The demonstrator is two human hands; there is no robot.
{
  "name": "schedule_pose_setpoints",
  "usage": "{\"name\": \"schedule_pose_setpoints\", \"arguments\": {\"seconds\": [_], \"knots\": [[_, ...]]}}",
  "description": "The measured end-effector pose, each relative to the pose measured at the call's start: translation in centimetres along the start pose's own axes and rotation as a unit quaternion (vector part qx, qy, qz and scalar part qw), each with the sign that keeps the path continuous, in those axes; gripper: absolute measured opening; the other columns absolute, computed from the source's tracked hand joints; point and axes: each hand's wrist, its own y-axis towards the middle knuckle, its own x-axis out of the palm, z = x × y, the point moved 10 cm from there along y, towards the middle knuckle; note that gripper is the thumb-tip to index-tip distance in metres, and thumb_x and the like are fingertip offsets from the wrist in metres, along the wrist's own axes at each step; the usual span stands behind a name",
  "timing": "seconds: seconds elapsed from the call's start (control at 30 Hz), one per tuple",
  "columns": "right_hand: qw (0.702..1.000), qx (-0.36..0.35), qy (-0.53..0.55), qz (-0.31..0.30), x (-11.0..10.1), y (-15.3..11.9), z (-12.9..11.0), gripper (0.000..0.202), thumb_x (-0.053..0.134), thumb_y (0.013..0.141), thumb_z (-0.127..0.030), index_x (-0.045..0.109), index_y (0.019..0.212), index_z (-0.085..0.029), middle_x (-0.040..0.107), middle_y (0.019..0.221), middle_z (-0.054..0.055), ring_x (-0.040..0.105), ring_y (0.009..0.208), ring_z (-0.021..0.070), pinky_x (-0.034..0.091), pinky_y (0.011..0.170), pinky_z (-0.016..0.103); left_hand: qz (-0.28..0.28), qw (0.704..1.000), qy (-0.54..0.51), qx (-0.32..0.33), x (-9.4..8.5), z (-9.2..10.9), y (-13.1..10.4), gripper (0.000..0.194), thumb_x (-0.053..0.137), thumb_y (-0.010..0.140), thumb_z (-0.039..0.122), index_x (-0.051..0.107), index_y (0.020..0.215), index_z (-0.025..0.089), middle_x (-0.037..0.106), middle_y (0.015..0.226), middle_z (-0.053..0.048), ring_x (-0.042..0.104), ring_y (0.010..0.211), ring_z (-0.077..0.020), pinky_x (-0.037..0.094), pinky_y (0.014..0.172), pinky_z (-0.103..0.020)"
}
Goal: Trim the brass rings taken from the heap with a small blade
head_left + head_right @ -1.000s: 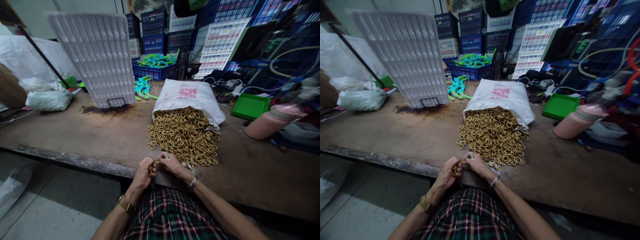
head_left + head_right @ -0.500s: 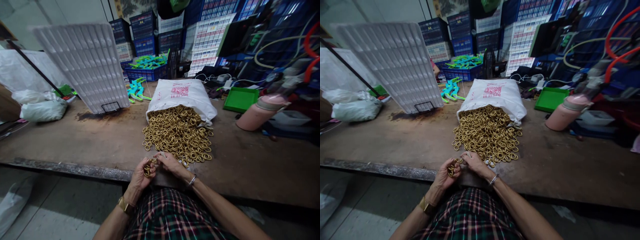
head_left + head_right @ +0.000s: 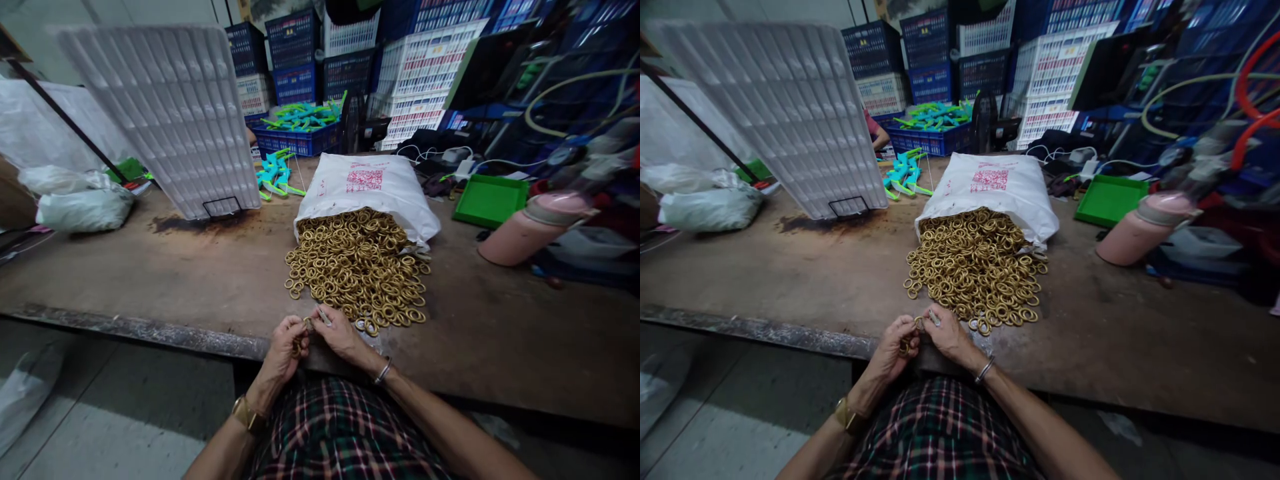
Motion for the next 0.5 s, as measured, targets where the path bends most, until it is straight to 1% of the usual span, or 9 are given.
{"name": "schedule_pose_setpoints", "arguments": {"seconds": [0.1, 0.2, 0.27, 0.4, 0.5], "knots": [[0.998, -0.041, -0.047, 0.018, -0.41, -0.28, -0.64, 0.009, 0.046, 0.076, -0.023, 0.053, 0.073, -0.018, 0.048, 0.062, -0.004, 0.042, 0.059, 0.0095, 0.032, 0.056, 0.021, -0.002, 1.0, 0.022, 0.0, 0.11, -0.2, 0.14, 0.032, 0.07, 0.061, 0.03, 0.045, 0.077, 0.018, 0.049, 0.056, 0.007, 0.042, 0.042, -0.0042, 0.027, 0.037, -0.014], [0.994, -0.068, -0.074, 0.028, -0.6, -0.5, -0.94, 0.009, 0.045, 0.078, -0.022, 0.052, 0.077, -0.019, 0.051, 0.066, -0.003, 0.044, 0.061, 0.0101, 0.033, 0.059, 0.021, -0.009, 0.999, 0.037, -0.006, 0.33, -0.36, 0.09, 0.032, 0.07, 0.062, 0.034, 0.045, 0.077, 0.019, 0.049, 0.057, 0.007, 0.043, 0.042, -0.0042, 0.027, 0.037, -0.014], [0.994, -0.071, -0.076, 0.028, -0.59, -0.52, -0.79, 0.009, 0.044, 0.079, -0.022, 0.052, 0.077, -0.019, 0.052, 0.066, -0.003, 0.044, 0.061, 0.0102, 0.033, 0.058, 0.021, -0.007, 0.999, 0.044, -0.004, 0.39, -0.33, -0.01, 0.034, 0.07, 0.062, 0.036, 0.045, 0.077, 0.019, 0.049, 0.056, 0.007, 0.043, 0.041, -0.0041, 0.027, 0.037, -0.014], [0.995, -0.053, -0.077, 0.019, -0.39, -0.43, -0.29, 0.01, 0.045, 0.08, -0.024, 0.052, 0.075, -0.019, 0.049, 0.063, -0.004, 0.043, 0.06, 0.0104, 0.033, 0.057, 0.021, 0.003, 0.998, 0.065, 0.022, 0.36, -0.02, -0.25, 0.035, 0.071, 0.061, 0.038, 0.046, 0.077, 0.019, 0.049, 0.055, 0.008, 0.042, 0.04, -0.0045, 0.028, 0.036, -0.014], [0.995, -0.048, -0.089, 0.013, -0.25, -0.44, -0.24, 0.012, 0.044, 0.081, -0.026, 0.051, 0.075, -0.019, 0.049, 0.063, -0.003, 0.043, 0.058, 0.0104, 0.033, 0.056, 0.021, -0.005, 0.997, 0.069, 0.026, 0.45, -0.08, -0.31, 0.034, 0.069, 0.064, 0.04, 0.047, 0.079, 0.019, 0.051, 0.057, 0.006, 0.043, 0.041, -0.0046, 0.029, 0.036, -0.015]]}}
